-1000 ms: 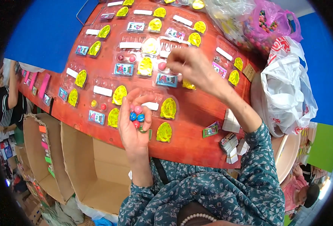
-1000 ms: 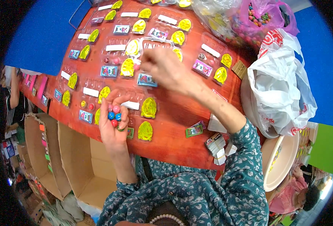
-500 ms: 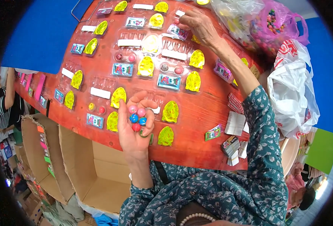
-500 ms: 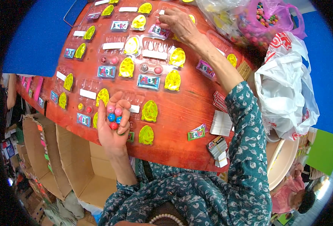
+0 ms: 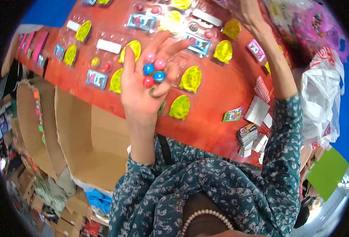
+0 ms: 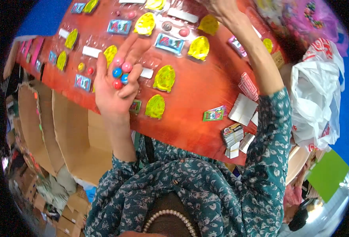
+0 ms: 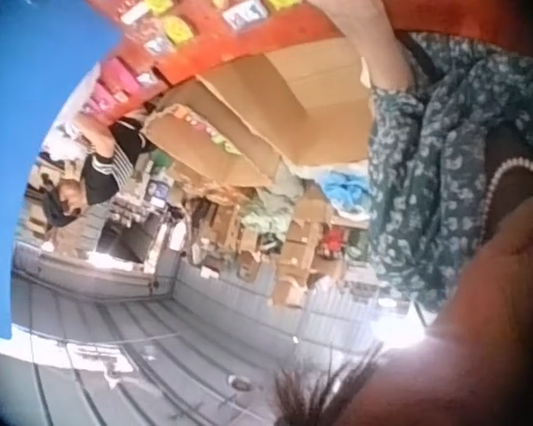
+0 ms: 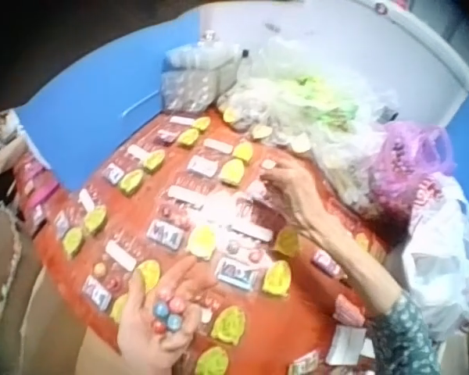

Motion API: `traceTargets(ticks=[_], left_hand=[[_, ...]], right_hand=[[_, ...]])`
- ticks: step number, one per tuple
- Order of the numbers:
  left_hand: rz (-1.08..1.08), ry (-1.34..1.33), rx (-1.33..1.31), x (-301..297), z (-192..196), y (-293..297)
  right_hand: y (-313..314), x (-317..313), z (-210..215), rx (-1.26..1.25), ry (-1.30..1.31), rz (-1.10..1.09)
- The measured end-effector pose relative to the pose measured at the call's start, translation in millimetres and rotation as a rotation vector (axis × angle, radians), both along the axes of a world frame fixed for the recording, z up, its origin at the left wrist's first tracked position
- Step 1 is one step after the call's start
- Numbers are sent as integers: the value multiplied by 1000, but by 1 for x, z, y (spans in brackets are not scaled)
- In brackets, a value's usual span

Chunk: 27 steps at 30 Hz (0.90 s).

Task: Sorting small colorful toys and packaged items into molded plastic trays on a work table.

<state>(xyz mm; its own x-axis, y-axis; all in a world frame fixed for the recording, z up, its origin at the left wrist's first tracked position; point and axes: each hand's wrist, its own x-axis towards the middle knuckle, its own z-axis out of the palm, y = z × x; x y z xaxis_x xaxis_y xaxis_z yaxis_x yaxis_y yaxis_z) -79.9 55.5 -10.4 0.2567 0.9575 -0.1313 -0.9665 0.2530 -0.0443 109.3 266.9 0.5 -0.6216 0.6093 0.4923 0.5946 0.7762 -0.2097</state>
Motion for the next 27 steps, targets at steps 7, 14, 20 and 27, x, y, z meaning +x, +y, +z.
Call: traceTargets(ticks=[7, 14, 20, 27], left_hand=[[42, -109, -14, 0, -7, -2], [185, -197, -77, 2, -9, -5], [117, -68, 119, 6, -10, -7], [221, -20, 88, 7, -5, -11]], right_hand=[[-97, -34, 61, -591, 210, 84], [-145, -43, 74, -336, 167, 262], [-180, -49, 38, -448, 236, 395], [-192, -53, 33, -573, 167, 356]])
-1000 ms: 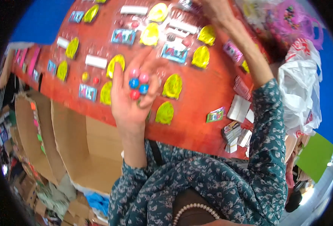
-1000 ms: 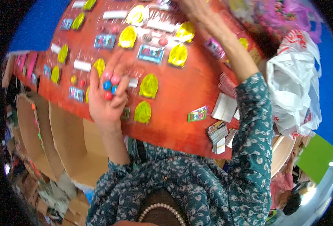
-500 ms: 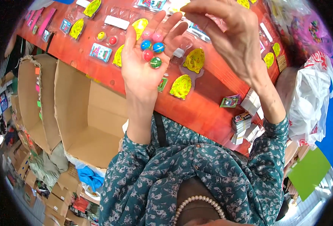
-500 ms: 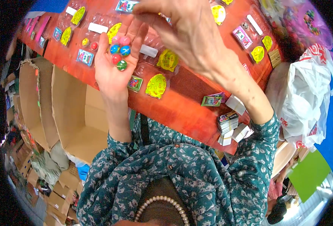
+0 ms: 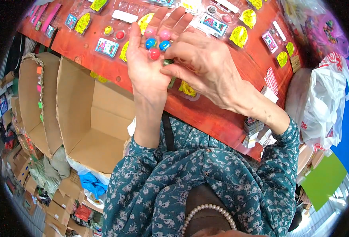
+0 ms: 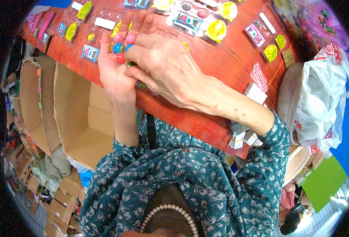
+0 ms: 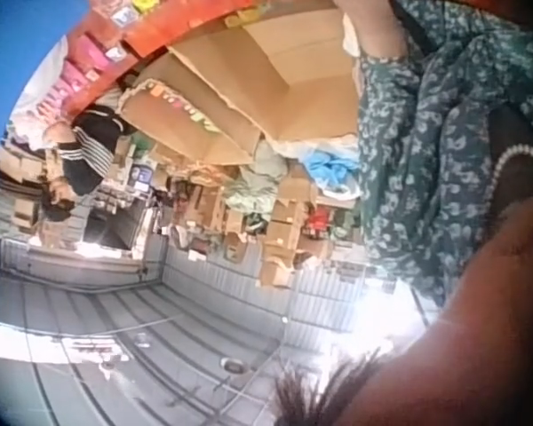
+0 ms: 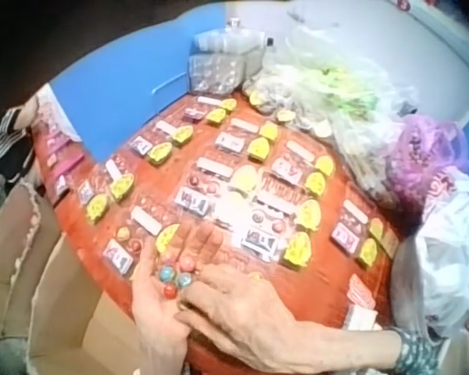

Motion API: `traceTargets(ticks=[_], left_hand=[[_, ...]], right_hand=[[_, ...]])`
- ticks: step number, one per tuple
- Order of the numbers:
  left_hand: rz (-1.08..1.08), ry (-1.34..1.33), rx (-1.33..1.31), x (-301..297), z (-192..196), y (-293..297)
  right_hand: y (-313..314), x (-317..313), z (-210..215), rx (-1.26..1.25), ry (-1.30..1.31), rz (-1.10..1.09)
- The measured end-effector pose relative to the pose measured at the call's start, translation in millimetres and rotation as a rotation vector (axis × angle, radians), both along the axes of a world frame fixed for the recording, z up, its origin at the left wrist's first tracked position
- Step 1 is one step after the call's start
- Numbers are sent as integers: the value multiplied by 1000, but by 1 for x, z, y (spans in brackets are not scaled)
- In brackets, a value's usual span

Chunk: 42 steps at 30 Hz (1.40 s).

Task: Sorting small colorful toys and packaged items into molded plastic trays on a work table.

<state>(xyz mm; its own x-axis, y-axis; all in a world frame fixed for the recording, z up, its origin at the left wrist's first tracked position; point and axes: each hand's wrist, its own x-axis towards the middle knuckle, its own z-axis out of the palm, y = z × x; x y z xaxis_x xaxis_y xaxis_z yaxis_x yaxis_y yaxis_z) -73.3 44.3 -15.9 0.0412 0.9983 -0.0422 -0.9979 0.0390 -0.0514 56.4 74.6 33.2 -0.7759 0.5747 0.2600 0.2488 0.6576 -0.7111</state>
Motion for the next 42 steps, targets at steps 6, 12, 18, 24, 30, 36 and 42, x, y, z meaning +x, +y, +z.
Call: traceTargets(ticks=[6, 12, 18, 24, 30, 36, 42], left_hand=[[5, -9, -138, 3, -1, 1], [176, 489, -316, 18, 20, 0], [1, 109, -376, -8, -8, -7], [-152, 89, -289, 6, 0, -5], [-157, 139, -418, 12, 7, -6], [-123, 162, -438, 6, 2, -4], [-149, 120, -444, 12, 6, -1]], right_hand=[[5, 4, -3, -234, 65, -8], [6, 14, 3, -523, 90, -78], [62, 43, 30, -582, 210, -400], [149, 95, 2, -208, -37, -611], [185, 112, -17, -43, -161, -710], [194, 117, -17, -155, -144, -707], [219, 113, -29, -138, -154, -727]])
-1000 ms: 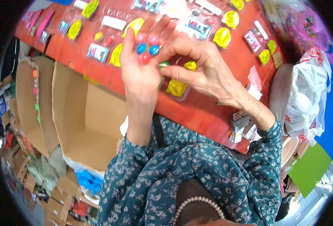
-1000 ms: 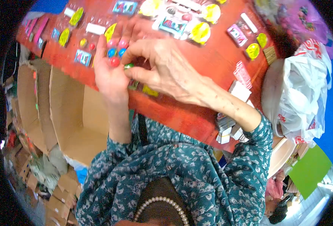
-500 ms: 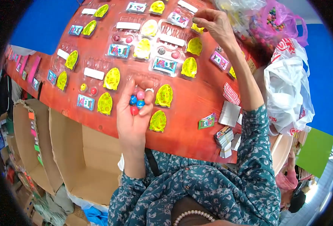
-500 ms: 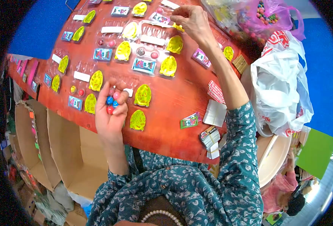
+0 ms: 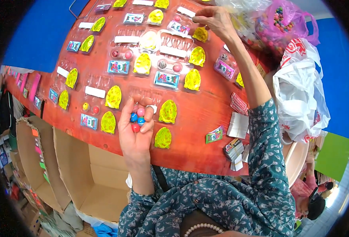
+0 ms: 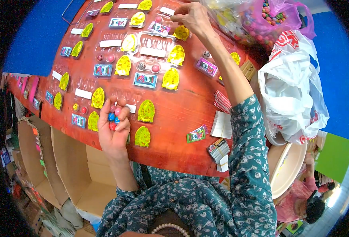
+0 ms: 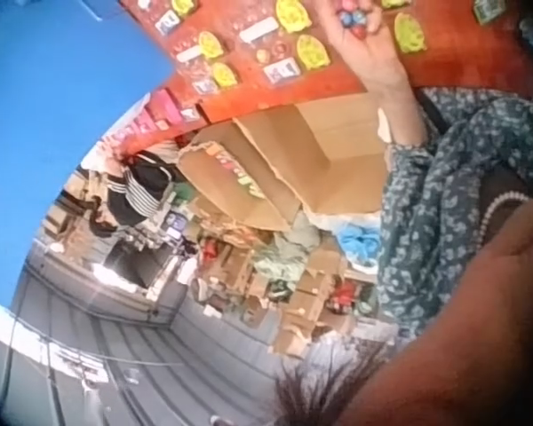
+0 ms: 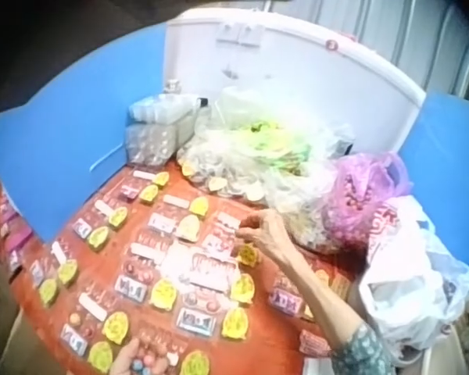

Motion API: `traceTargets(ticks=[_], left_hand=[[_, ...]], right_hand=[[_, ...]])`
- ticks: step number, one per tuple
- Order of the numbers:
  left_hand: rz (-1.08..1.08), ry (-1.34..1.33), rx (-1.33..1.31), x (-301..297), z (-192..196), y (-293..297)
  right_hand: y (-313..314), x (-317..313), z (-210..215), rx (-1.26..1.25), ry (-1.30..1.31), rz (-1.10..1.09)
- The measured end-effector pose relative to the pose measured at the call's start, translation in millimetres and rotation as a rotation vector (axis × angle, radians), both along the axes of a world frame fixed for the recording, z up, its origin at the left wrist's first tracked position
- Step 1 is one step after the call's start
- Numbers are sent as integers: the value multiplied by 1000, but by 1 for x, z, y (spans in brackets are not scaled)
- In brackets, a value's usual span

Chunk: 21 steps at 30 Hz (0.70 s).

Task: Sorting small colorful toys and packaged items into molded plastic trays on a work table.

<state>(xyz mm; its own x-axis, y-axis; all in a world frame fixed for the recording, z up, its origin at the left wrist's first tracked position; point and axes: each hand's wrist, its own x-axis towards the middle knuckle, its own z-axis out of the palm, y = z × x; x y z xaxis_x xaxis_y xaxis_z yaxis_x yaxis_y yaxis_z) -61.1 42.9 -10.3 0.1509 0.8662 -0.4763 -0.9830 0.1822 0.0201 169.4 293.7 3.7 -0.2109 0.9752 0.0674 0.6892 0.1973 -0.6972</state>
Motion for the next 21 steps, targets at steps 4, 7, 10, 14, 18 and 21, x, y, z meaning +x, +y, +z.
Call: traceTargets(ticks=[4, 7, 10, 14, 18, 21], left_hand=[[9, -5, 29, 0, 2, -2], [-2, 10, 58, 4, 3, -1], [1, 9, 61, 0, 3, -2], [-12, -47, 89, 4, 4, 1], [-6, -29, 72, 4, 1, 0], [-19, -19, 90, 4, 1, 0]], right_hand=[[10, -14, -6, 65, -193, 91], [17, -5, -21, -2, -77, 77], [8, -17, -19, 38, -151, 75], [18, -6, -34, 221, -214, 71], [11, -14, -31, 297, -262, 63], [3, -20, -23, 263, -278, 72]])
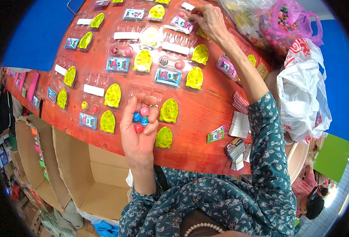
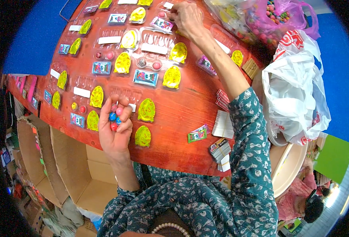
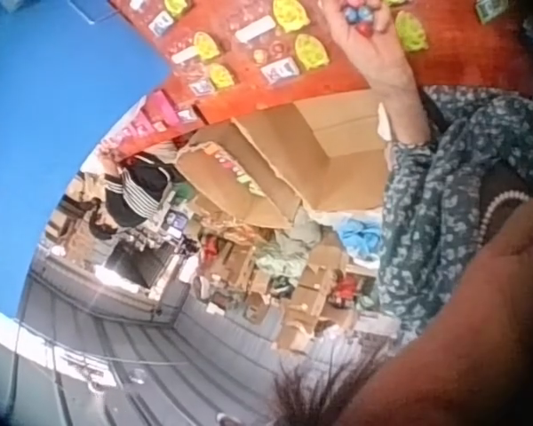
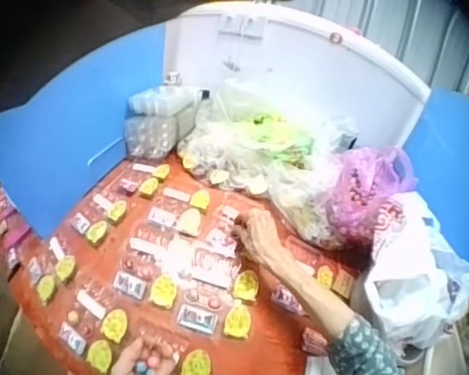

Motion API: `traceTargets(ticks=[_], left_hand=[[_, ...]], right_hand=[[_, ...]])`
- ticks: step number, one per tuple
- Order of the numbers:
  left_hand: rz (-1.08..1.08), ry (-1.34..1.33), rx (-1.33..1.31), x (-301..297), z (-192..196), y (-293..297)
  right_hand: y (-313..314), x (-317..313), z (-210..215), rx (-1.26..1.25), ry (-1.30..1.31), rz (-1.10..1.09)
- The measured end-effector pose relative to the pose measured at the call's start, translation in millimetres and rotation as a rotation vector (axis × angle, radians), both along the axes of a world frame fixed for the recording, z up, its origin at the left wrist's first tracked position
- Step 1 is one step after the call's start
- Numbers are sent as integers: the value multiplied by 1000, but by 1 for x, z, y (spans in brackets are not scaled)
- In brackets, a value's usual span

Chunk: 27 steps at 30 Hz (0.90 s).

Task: Sorting small colorful toys and packaged items into molded plastic trays on a work table.

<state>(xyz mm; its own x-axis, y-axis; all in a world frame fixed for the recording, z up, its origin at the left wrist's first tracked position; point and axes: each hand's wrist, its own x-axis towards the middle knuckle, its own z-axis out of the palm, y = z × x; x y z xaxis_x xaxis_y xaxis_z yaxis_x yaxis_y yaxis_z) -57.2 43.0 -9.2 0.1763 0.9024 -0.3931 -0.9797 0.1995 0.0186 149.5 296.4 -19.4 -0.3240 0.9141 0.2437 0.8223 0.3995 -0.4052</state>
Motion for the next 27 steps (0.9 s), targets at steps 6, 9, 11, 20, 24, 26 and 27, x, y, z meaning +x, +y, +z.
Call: traceTargets(ticks=[6, 9, 11, 20, 24, 26, 27], left_hand=[[7, 8, -24, 3, 0, 0], [-4, 3, -14, 3, -1, 0], [-2, 20, -27, 4, 0, 1], [-18, 14, -19, 5, -3, 3], [-22, -9, -25, 5, -3, 3], [-21, -7, -31, 4, -3, 4], [-20, -7, -34, 4, -3, 4]], right_hand=[[-5, -3, 1, 130, -54, 39], [-4, -1, 2, 129, -102, 97], [-2, 1, 0, 135, -122, 132], [4, 5, 1, 83, -14, 145], [9, 11, -1, 83, 339, 295], [7, 9, 0, -78, 298, 166], [5, 7, 2, -109, 290, 135]])
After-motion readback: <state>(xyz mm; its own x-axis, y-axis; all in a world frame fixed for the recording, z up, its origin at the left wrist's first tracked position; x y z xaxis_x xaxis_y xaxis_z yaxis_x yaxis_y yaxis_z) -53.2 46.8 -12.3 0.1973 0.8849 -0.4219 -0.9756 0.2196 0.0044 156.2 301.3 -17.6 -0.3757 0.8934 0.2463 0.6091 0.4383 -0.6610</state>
